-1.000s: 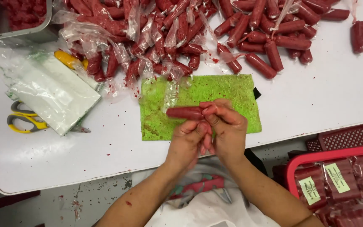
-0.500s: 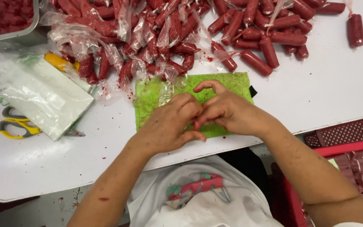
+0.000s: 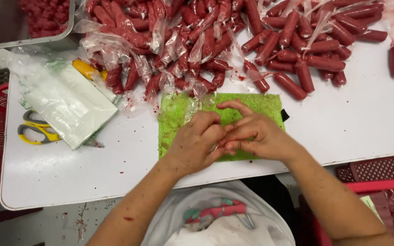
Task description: The person picks up red food sticks from a pile on a table and places them into plastic sleeves by hand, occasionally moving the pile or handling empty sleeves.
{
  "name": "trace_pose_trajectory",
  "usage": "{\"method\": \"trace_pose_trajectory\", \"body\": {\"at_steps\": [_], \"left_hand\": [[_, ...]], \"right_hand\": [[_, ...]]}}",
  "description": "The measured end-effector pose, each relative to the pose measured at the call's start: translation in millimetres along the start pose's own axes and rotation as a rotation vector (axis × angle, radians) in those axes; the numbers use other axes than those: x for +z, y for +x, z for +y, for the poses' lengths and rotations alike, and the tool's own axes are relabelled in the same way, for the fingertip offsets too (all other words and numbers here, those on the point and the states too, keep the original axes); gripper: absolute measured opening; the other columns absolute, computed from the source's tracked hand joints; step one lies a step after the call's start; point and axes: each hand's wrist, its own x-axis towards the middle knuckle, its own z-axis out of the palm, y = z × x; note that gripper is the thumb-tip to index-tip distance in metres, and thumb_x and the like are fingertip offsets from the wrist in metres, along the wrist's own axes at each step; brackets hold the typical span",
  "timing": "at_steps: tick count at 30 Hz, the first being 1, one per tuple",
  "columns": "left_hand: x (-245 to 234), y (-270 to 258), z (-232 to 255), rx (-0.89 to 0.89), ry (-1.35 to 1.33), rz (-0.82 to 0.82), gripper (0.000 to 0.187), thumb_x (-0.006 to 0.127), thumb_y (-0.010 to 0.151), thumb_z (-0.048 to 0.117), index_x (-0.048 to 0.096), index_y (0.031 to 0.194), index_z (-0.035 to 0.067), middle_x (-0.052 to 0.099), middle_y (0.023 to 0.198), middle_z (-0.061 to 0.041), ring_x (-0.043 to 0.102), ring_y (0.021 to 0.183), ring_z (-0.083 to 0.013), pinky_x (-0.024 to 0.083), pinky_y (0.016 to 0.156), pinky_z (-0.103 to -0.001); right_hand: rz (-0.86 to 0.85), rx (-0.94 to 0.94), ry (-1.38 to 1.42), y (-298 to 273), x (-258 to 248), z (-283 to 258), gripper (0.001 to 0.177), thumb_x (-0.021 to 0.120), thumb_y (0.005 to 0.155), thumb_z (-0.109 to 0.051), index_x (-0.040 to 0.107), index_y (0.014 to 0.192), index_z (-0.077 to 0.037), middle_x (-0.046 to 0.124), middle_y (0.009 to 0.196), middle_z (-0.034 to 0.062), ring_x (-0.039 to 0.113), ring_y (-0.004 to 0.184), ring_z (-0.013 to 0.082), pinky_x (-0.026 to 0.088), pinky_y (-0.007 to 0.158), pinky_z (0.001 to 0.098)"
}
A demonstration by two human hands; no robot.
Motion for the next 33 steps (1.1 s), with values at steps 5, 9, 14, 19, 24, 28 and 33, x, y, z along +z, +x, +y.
{"method": "trace_pose_trajectory", "body": {"at_steps": [5,9,14,19,24,28,33], "left_hand": [[37,-12,-23,0.031,0.098,0.155,0.019,0.068,0.093,0.030,0.060,0.091,0.013,0.060,0.109,-0.010,0.063,0.096,-0.0358,0.056,0.075,-0.042],[37,-34,36,-0.028,0.144,0.235,0.034,0.073,0.092,0.027,0.061,0.113,0.003,0.059,0.110,-0.024,0.061,0.088,-0.0420,0.054,0.067,-0.047],[48,-16,14,-0.573,-0.500,0.467,0.064,0.082,0.083,0.018,0.057,0.141,0.003,0.050,0.134,-0.015,0.057,0.074,-0.0117,0.052,0.062,-0.026],[35,38,-1,-0.205,-0.626,0.358,0.012,0.072,0.091,0.019,0.080,0.092,0.011,0.077,0.096,-0.007,0.075,0.087,-0.0250,0.058,0.084,-0.034],[23,69,-18,-0.070,-0.871,0.105,0.016,0.067,0.092,0.004,0.081,0.089,0.010,0.073,0.075,-0.008,0.070,0.067,-0.0242,0.060,0.071,-0.037],[9,113,-73,0.355,-0.005,-0.052,0.020,0.053,0.099,0.017,0.069,0.087,0.020,0.065,0.075,0.003,0.068,0.072,-0.0217,0.057,0.067,-0.037],[1,200,-144,0.306,0.280,-0.016,0.016,0.060,0.095,0.021,0.063,0.111,0.020,0.061,0.093,-0.007,0.065,0.089,-0.0289,0.053,0.078,-0.041]], "right_hand": [[0.017,0.064,0.068,-1,-8,10,0.015,0.073,0.086,-0.004,0.078,0.100,-0.004,0.078,0.086,0.0156,0.053,0.131,0.0488,0.031,0.115,0.0633],[0.483,0.189,0.375,-22,46,42,0.017,0.079,0.080,-0.003,0.078,0.097,-0.003,0.078,0.099,0.0177,0.067,0.115,0.0407,0.051,0.106,0.0504],[0.888,0.307,0.405,-20,85,62,0.047,0.090,0.072,-0.003,0.063,0.110,0.003,0.076,0.096,0.0148,0.074,0.097,0.0235,0.058,0.094,0.0346],[0.848,0.335,0.123,-27,62,59,0.030,0.078,0.087,-0.011,0.063,0.112,-0.005,0.062,0.083,0.0056,0.070,0.081,0.0199,0.062,0.081,0.0367],[0.637,0.018,-0.378,-20,31,56,0.026,0.065,0.096,-0.030,0.069,0.080,-0.009,0.063,0.074,0.0110,0.069,0.073,0.0361,0.059,0.067,0.0436],[0.484,0.104,-0.149,-7,3,66,0.011,0.076,0.085,-0.021,0.077,0.084,-0.010,0.073,0.073,0.0064,0.072,0.070,0.0261,0.059,0.065,0.0396],[0.633,0.326,-0.024,4,-76,82,0.018,0.089,0.074,-0.019,0.083,0.088,-0.010,0.078,0.082,0.0068,0.071,0.079,0.0194,0.056,0.078,0.0396]]}}
